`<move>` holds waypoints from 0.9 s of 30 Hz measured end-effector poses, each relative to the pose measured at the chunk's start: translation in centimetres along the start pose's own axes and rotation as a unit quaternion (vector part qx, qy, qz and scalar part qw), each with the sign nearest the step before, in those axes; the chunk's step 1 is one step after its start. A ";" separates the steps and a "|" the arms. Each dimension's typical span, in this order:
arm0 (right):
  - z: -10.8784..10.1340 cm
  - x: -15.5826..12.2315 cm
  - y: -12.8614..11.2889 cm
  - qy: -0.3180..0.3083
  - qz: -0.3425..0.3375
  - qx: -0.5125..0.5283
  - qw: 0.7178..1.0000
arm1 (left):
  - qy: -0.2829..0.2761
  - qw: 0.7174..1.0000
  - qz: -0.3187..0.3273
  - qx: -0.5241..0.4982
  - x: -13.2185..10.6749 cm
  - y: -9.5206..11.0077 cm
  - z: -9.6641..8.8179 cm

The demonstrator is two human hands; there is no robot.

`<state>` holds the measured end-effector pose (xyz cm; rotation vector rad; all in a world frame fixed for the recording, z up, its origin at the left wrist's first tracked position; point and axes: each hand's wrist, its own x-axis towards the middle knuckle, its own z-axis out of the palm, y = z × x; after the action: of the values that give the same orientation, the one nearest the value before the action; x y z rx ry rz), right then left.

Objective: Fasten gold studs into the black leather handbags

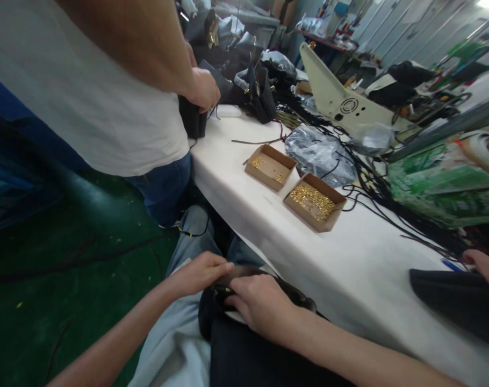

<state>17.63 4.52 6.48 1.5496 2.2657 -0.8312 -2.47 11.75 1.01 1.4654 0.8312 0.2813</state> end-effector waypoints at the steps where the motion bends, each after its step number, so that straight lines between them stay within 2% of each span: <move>1: 0.0 0.1 0.2 0.006 0.002 0.014 1.000 | 0.018 1.000 0.004 -0.006 -0.4 -0.1 -0.1; 4: -0.2 0.5 0.8 0.012 0.000 0.081 0.997 | 0.065 0.998 0.016 -0.004 -2.4 0.3 -0.8; 7: -0.2 1.0 1.4 0.020 -0.019 0.157 0.987 | 0.089 0.995 0.012 0.032 -4.5 0.9 -1.1; 10: 0.3 1.6 1.9 0.037 -0.035 0.194 0.980 | 0.154 0.985 0.005 0.077 -5.9 1.2 -0.6; 12: 0.7 2.0 2.2 0.051 -0.045 0.216 0.974 | 0.213 0.970 0.018 0.112 -6.6 1.2 0.1; 13: 0.8 2.2 2.4 0.058 -0.053 0.232 0.970 | 0.225 0.966 0.027 0.128 -6.8 1.3 0.5; 17: 1.0 2.6 3.0 0.072 -0.065 0.303 0.948 | 0.195 0.965 0.016 0.172 -7.0 1.0 1.4; 21: 1.4 3.2 3.4 0.060 -0.023 0.338 0.939 | 0.222 0.955 -0.042 0.194 -6.1 -0.1 1.1; 25: 1.8 3.7 4.1 0.052 -0.009 0.357 0.933 | 0.151 0.968 -0.054 0.195 -5.6 -0.3 0.3; 27: 1.8 3.8 4.5 0.044 -0.001 0.360 0.932 | 0.124 0.964 -0.072 0.224 -5.8 0.2 0.1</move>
<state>20.07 7.51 1.75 1.8801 2.1249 -1.7660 -6.41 8.02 3.02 1.7999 1.2584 0.1729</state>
